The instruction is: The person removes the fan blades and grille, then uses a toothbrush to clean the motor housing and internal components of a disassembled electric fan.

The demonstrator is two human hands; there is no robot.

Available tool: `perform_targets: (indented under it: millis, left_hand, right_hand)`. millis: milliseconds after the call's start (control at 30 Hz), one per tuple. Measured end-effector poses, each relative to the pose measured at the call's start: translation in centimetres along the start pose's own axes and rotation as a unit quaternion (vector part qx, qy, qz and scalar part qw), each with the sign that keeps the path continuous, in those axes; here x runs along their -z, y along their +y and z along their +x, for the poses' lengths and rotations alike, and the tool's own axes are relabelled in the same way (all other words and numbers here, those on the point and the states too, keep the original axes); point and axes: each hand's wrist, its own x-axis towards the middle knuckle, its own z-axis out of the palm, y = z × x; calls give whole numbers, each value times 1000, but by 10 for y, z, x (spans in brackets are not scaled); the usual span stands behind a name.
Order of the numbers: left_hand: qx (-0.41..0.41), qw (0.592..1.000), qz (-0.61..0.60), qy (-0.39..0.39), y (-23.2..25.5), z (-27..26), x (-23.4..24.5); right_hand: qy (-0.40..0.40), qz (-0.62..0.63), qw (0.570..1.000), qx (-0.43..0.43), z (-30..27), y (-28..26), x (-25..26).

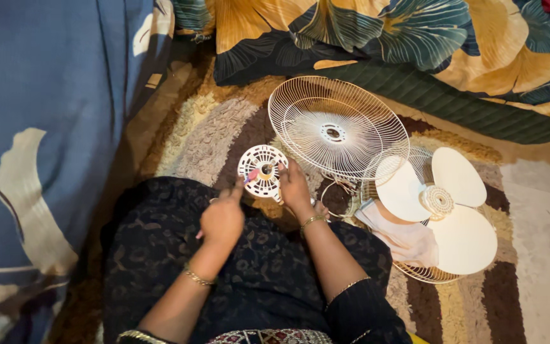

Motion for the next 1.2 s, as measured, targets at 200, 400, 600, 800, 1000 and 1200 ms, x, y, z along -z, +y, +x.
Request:
perform_targets:
  millis: [200,400,600,800,1000,1200]
  left_hand:
    - [5,999,-38,-38,9,26,-8]
    - [-24,990,-136,-17,-3,27,-12]
    - [-36,970,-242,-14,-6,32,-2]
    - [-47,969,-242,-32,-19,43,6]
    - [-50,960,-275,24,-15,39,9]
    - [-33,979,-185,75,-5,43,6]
  right_hand:
    - [34,-42,998,20,-1,-6,2]
    - [95,-95,990,30,-7,-10,-2]
    - [122,-117,983,-77,-13,-29,-4]
    - [131,-111,984,-41,-13,-28,-6]
    - [168,-125,978,-25,-23,2,-10]
    - [151,-90,984,-22,-18,8,-11]
